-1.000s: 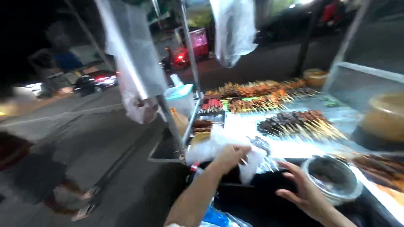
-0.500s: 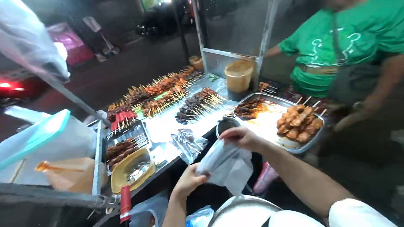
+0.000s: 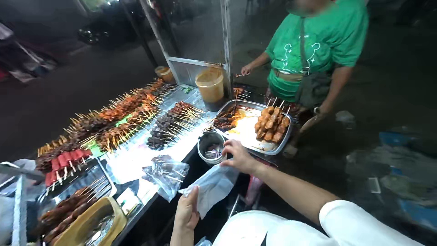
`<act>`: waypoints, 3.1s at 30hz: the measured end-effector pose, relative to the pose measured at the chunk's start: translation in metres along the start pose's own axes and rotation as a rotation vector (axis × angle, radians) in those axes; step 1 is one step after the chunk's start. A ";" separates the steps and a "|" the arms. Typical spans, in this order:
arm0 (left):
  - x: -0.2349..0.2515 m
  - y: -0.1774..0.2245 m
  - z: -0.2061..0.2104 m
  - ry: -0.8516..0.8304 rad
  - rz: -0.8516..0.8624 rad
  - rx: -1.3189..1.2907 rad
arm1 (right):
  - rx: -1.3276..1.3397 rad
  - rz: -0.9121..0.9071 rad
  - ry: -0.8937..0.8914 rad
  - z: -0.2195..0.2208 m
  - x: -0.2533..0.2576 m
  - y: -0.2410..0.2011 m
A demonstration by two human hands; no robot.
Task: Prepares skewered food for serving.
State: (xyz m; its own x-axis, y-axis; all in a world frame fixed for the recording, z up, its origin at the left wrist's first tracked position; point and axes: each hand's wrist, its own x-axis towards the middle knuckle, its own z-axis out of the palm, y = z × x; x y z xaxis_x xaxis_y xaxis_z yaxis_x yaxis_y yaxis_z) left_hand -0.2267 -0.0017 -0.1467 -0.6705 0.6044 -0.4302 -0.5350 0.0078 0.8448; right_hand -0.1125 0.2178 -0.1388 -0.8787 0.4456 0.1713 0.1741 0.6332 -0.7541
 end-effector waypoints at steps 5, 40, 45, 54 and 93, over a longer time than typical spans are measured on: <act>-0.005 -0.019 0.033 -0.177 -0.115 -0.153 | 0.227 -0.093 -0.261 0.030 -0.021 -0.036; -0.032 -0.082 -0.152 0.137 -0.257 1.063 | -0.605 0.213 -0.401 0.224 0.150 -0.099; -0.019 -0.075 -0.141 0.125 -0.255 1.032 | -0.595 0.305 -0.400 0.216 0.153 -0.109; 0.005 -0.042 -0.121 0.094 -0.177 1.003 | -0.344 0.172 -0.643 0.092 0.155 -0.103; -0.028 -0.058 -0.144 0.045 -0.078 0.766 | -0.568 -0.516 -0.931 0.231 0.197 -0.224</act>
State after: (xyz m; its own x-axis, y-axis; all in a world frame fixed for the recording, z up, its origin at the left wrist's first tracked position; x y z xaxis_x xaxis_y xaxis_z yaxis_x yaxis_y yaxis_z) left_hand -0.2512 -0.1335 -0.2294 -0.6746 0.5467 -0.4961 -0.0872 0.6083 0.7889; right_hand -0.4275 0.0183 -0.0824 -0.8454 -0.4207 -0.3291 -0.3265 0.8946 -0.3051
